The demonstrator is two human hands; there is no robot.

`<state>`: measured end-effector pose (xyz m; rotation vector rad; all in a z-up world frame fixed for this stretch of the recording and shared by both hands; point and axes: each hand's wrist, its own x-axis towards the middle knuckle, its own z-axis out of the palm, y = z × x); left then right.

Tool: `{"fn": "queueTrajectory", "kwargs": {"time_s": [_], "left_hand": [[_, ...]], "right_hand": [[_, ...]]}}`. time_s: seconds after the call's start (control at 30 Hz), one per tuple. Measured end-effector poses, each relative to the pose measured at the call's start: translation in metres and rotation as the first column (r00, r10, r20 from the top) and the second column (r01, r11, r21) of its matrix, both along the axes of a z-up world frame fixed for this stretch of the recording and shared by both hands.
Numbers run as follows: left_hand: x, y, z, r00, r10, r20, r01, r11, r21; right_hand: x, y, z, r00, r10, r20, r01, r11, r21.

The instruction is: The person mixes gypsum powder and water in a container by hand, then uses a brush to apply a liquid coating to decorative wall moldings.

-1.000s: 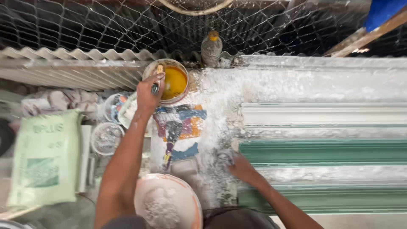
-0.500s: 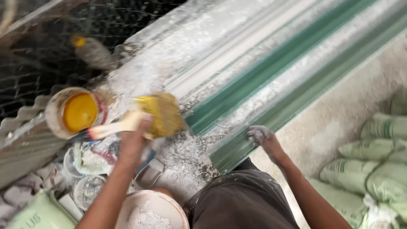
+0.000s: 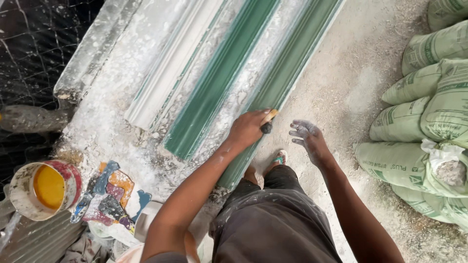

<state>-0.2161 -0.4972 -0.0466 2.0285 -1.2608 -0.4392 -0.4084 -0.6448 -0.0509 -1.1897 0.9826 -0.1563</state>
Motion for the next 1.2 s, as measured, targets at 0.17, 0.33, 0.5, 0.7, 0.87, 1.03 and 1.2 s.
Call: {"fn": "queueTrajectory", "kwargs": {"time_s": [0.17,0.33,0.5,0.7,0.87,1.03,1.2], "left_hand": [[-0.016,0.056,0.049,0.977,-0.210,0.048,0.175,0.906,0.386],[-0.044,0.150,0.009,0.968,-0.250,0.015,0.190,0.772,0.607],[-0.070,0.216,-0.001,0.990,-0.116,-0.078,0.138,0.724,0.676],[-0.079,0.253,0.034,0.991,-0.048,-0.122,0.123,0.656,0.745],[-0.070,0.234,0.041,0.989,-0.087,-0.121,0.149,0.581,0.800],[-0.033,0.099,0.016,0.989,-0.151,-0.005,0.112,0.713,0.692],[0.005,-0.028,-0.010,0.973,-0.152,0.175,0.015,0.795,0.607]], "right_hand": [[-0.032,-0.023,0.004,0.999,0.010,-0.041,-0.008,0.998,0.062],[-0.056,-0.055,-0.046,0.994,0.106,0.016,-0.107,0.988,0.108],[-0.052,-0.076,-0.099,0.845,0.339,0.413,-0.380,0.925,0.019],[-0.041,-0.078,-0.059,0.956,0.263,0.128,-0.284,0.940,0.191],[-0.065,-0.118,-0.089,0.938,0.264,0.224,-0.310,0.929,0.203],[-0.074,-0.144,-0.055,0.973,0.228,0.037,-0.231,0.949,0.216],[-0.086,-0.179,-0.058,0.982,0.188,0.031,-0.190,0.949,0.253]]}}
